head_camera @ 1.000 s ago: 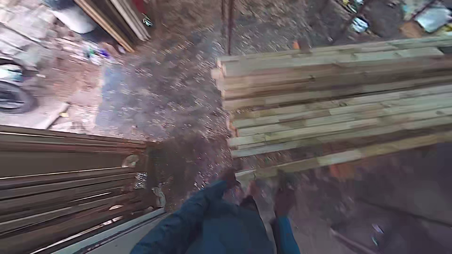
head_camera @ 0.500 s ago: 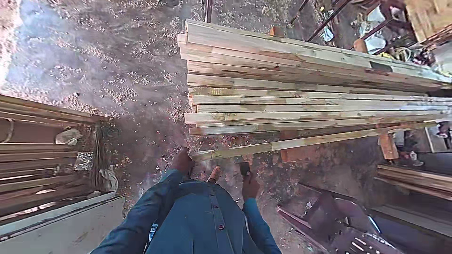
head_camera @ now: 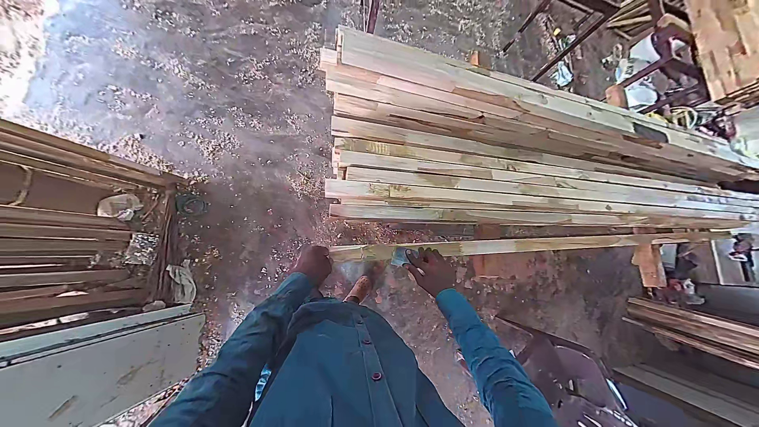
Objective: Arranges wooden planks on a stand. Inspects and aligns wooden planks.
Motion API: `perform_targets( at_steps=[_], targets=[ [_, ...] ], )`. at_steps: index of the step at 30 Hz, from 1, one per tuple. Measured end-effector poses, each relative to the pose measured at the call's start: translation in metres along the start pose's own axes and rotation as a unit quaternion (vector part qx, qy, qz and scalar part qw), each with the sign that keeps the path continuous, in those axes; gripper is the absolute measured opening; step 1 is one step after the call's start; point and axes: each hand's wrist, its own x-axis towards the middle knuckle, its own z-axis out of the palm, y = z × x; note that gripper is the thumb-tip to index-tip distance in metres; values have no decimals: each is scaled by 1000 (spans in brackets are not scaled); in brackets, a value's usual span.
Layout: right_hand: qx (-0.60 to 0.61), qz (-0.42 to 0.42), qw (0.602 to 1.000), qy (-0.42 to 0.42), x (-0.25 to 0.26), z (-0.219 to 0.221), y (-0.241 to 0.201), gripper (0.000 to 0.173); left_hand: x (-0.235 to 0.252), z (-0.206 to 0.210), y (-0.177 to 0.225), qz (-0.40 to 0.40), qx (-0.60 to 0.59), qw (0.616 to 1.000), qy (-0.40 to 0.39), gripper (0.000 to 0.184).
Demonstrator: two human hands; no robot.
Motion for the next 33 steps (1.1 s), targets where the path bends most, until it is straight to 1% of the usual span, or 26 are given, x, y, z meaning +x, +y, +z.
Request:
perform_targets(
  at_steps=[7,12,14,17,18,19,20,21,22,23,24,25,27,30,31,33],
  targets=[
    [-20,-22,999,-30,18,0,-23,48,6,-9,0,7,12,999,-48,35],
    [-17,-48,999,10,25,7,-43,46,14,-21,-7,72,50,992,-92,29],
    [2,-50,999,12,29,14,-59,44,22,-21,-14,95,41,989,-102,26],
    [26,-42,998,25,41,30,-101,43,30,-21,-27,141,5,983,-119,25],
    [41,-30,998,33,45,37,-117,43,28,-24,-30,142,-13,983,-113,30],
    [59,-17,997,42,49,43,-133,43,21,-28,-28,126,-32,987,-90,41],
    [79,-7,995,53,52,48,-146,44,10,-33,-22,95,-51,993,-47,60],
    [106,8,992,61,52,53,-155,44,-2,-36,-15,73,-68,995,10,84],
    [133,21,988,77,50,55,-164,42,-12,-38,-7,65,-80,993,57,106],
    [158,35,983,92,45,55,-171,40,-18,-39,-2,76,-82,990,84,121],
    [187,49,976,100,40,48,-177,38,-22,-38,3,101,-78,987,96,128],
    [213,62,970,102,33,37,-182,35,-24,-35,7,134,-75,983,96,130],
    [235,73,964,101,16,15,-179,30,-25,-22,18,195,-92,972,93,127],
    [243,88,962,85,-14,-6,-155,34,-18,0,37,239,-123,958,98,114],
    [261,103,957,76,-27,-14,-144,37,-20,8,48,246,-125,958,84,116],
    [280,118,948,92,-56,-20,-124,38,-32,34,73,238,-134,961,43,129]
  ],
)
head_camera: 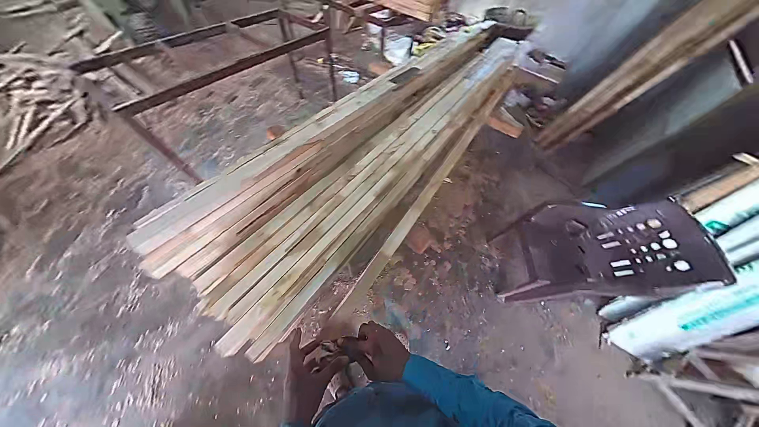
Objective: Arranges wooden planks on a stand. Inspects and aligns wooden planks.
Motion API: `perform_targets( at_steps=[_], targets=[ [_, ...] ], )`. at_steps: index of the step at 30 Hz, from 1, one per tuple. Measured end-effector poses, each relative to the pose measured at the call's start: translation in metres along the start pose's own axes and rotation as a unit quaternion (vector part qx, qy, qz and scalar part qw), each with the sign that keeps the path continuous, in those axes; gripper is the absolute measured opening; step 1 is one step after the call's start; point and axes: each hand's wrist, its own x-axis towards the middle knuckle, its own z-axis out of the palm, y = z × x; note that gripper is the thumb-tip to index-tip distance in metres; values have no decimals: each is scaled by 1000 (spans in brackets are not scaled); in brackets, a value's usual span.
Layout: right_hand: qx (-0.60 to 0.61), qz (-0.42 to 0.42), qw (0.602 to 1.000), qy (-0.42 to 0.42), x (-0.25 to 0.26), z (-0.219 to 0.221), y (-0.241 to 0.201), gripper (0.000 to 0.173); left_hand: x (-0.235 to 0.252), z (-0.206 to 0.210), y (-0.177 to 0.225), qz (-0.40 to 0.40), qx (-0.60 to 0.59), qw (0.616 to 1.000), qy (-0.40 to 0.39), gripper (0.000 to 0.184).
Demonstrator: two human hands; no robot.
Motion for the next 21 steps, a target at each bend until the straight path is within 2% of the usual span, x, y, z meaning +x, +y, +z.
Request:
perform_targets(
  at_steps=[2,8,10,14,17,21],
  targets=[
    [-5,-2,999,33,-19,-20,21,35,3,38,17,15,-4,1000,-22,127],
    [-23,71,989,126,-71,-91,78,37,30,145,93,126,96,975,-157,70],
    [-31,100,982,159,-88,-117,95,38,41,176,118,133,115,965,-194,62],
    [-8,169,970,172,-112,-181,138,37,73,248,163,131,169,952,-219,47],
    [-10,215,962,165,-117,-223,176,39,106,301,185,199,207,929,-232,37],
    [-28,237,956,170,-114,-276,250,37,149,381,222,278,219,903,-243,22]
  ],
)
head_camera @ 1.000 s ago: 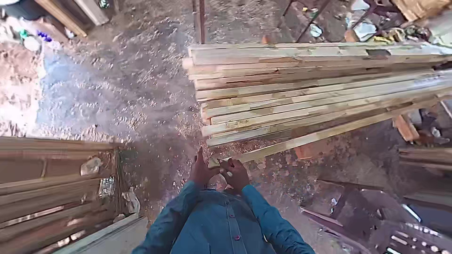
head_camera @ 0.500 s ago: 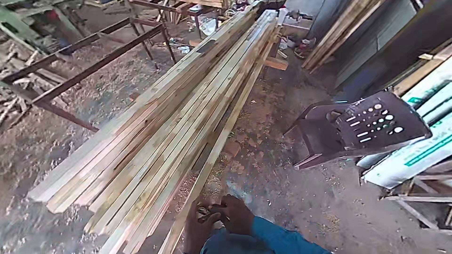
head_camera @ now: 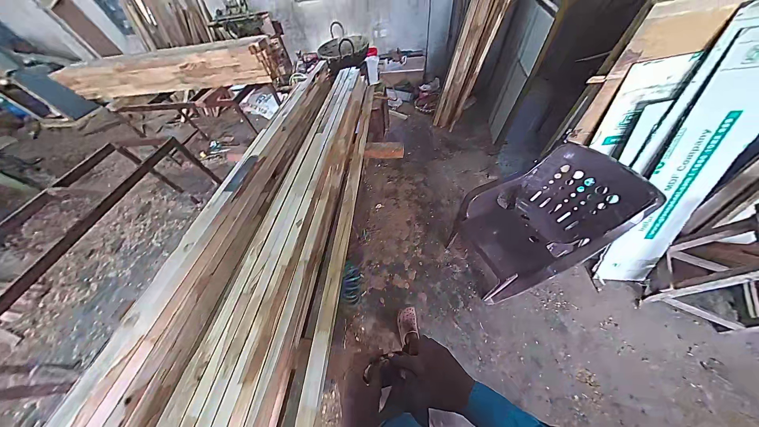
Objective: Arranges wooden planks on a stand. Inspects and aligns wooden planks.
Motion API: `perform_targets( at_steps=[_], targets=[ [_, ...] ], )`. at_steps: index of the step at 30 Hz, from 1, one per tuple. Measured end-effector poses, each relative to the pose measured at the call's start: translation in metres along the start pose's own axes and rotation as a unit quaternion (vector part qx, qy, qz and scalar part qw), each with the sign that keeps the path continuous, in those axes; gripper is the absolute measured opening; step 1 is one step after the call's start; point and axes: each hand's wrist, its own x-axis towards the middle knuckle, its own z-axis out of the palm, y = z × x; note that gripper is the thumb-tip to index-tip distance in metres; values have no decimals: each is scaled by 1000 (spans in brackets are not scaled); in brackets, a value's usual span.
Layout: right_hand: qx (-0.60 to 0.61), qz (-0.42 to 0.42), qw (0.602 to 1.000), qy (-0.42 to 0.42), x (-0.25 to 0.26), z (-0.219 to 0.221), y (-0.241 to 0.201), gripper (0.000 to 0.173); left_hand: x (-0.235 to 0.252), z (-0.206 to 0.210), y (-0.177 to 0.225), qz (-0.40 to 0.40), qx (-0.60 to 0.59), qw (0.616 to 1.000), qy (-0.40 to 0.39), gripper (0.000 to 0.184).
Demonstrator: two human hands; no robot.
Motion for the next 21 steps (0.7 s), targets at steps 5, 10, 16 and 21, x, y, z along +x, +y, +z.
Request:
perform_targets(
  at_steps=[5,10,16,21],
  targets=[
    [46,46,998,19,77,-69,75,44,131,33,20,45,34,998,18,17],
    [29,248,968,-38,138,-162,141,79,276,31,45,-34,-11,996,-80,26],
    [346,348,858,150,222,-218,177,31,410,34,111,23,-5,993,-119,26],
    [610,371,690,121,335,-233,213,27,482,59,166,51,52,984,-163,36]
  ],
)
